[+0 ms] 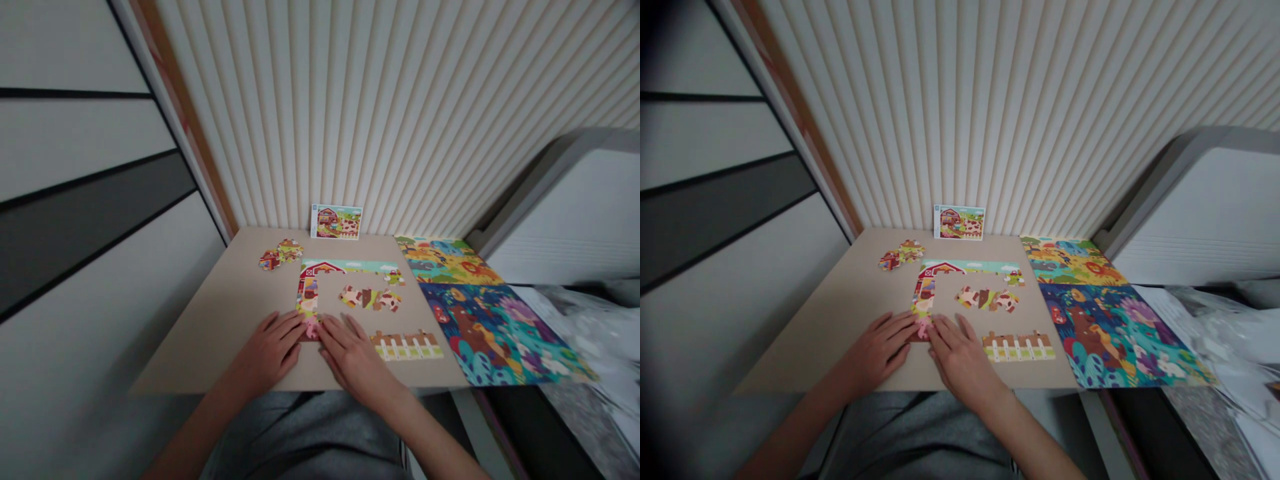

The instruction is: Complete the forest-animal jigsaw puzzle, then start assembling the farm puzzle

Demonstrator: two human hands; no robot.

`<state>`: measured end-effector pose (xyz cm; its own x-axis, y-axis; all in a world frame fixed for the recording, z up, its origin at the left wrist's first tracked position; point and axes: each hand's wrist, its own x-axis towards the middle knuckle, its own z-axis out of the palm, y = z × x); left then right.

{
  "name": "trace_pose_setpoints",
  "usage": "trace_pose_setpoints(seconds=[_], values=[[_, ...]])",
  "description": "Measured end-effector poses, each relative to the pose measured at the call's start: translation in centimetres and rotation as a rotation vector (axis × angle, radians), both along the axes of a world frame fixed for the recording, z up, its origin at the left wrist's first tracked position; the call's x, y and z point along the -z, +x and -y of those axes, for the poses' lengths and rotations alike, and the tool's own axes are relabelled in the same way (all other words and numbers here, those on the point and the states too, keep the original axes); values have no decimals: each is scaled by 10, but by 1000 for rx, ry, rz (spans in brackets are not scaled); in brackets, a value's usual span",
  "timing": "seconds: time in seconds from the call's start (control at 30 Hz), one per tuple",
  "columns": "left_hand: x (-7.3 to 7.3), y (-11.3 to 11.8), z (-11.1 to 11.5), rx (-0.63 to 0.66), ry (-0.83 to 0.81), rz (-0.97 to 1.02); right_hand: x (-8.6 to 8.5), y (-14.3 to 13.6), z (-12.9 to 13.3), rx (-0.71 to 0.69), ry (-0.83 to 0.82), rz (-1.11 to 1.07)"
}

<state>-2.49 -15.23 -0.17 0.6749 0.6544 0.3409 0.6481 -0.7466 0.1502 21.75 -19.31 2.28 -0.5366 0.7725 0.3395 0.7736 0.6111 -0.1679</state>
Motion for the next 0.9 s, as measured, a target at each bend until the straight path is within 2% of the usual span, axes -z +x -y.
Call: trace_pose_setpoints(seconds=[0.1, 0.23, 0.33, 0.4, 0.6, 0.9], values=[[-1, -1, -1, -5, 0, -16, -10, 28, 11, 88, -36, -83], [-4, 0, -1, 17, 12, -42, -11, 87, 25, 251, -98, -140], [-6, 0, -1, 19, 27, -52, -5, 124, 33, 255, -199, -118], [-7, 1, -2, 15, 30, -68, 1, 138, 36, 231, -239, -102], [-9, 1, -2, 28, 37, -83, 14, 141, 28, 203, -184, -147], [-8, 1, -3, 31, 27, -47, 16, 127, 9, 173, -167, -183]])
